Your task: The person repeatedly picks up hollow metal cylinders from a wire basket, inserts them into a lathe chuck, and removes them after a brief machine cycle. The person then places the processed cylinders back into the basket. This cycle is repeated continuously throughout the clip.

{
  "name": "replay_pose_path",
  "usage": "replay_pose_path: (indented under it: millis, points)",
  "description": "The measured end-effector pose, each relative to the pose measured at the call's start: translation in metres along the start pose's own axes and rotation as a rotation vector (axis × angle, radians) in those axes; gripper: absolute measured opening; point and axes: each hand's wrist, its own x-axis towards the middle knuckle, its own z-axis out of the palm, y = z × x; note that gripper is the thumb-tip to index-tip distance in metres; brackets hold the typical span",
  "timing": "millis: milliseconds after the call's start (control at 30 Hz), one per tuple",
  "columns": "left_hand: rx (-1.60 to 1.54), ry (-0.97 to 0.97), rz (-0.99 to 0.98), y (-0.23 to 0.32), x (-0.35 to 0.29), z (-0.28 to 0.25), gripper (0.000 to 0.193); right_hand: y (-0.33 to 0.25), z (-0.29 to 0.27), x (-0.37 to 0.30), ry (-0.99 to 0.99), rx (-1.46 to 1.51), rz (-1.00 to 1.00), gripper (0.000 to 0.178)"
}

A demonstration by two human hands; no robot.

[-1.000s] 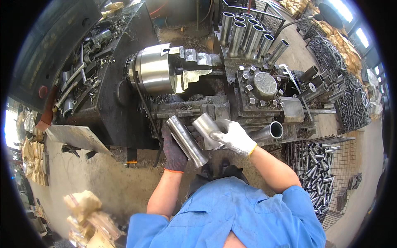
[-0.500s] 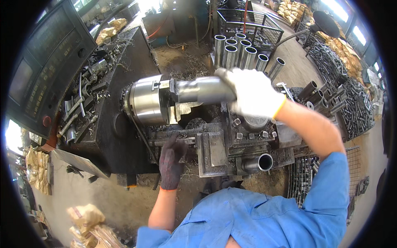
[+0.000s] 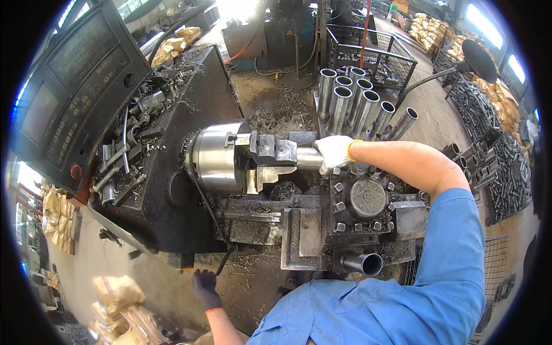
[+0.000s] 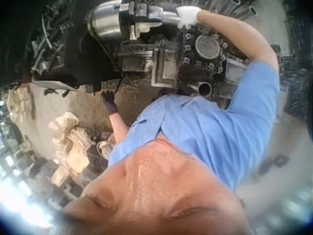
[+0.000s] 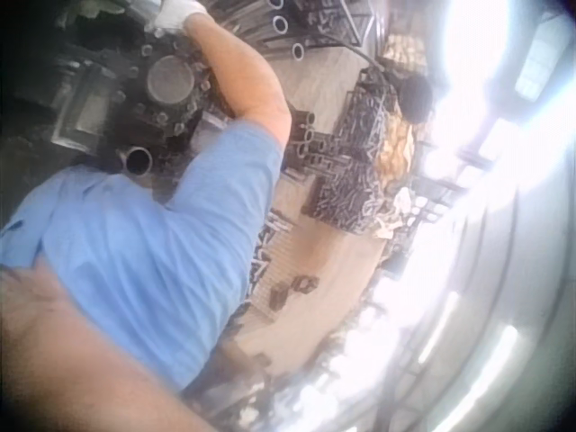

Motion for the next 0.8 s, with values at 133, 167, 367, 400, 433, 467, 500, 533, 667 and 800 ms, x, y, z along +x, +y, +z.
replay_pose_path:
  millis: [133,167,367,400,433,467,500,533,667,800]
  points:
    - [-0.021,-0.134,-0.063,0.034,0.034,-0.011,0.04,0.001,-0.003,0.004,0.159,0.058,-0.183,0.076]
    - [-0.074,-0.173,-0.109,0.041,0.038,-0.011,0.044,0.002,-0.005,0.004,0.226,0.106,-0.347,0.077]
    - [-0.091,0.111,-0.303,0.068,0.037,0.001,0.052,-0.009,-0.011,0.014,-0.054,0.093,0.046,0.057]
    - [-0.033,0.183,-0.278,0.068,0.037,0.002,0.051,-0.015,-0.012,0.018,0.044,0.172,-0.047,0.062]
    - [-0.006,0.159,-0.295,0.067,0.039,0.002,0.05,-0.021,-0.013,0.021,0.114,0.279,-0.203,0.068]
    - [0.065,0.173,-0.246,0.065,0.041,0.001,0.049,-0.027,-0.015,0.021,0.089,0.279,-0.152,0.086]
    - [0.155,0.179,-0.158,0.061,0.045,0.0,0.047,-0.031,-0.018,0.019,0.116,0.345,-0.212,0.096]
    - [0.176,0.193,-0.106,0.057,0.048,-0.003,0.047,-0.034,-0.02,0.013,0.155,0.307,-0.22,0.099]
    - [0.371,0.114,0.102,0.05,0.045,-0.007,0.048,-0.039,-0.032,-0.059,0.474,0.21,-0.093,0.083]
    - [0.952,0.339,0.458,0.097,0.002,0.028,0.063,-0.041,0.006,-0.18,0.871,0.59,0.001,0.054]
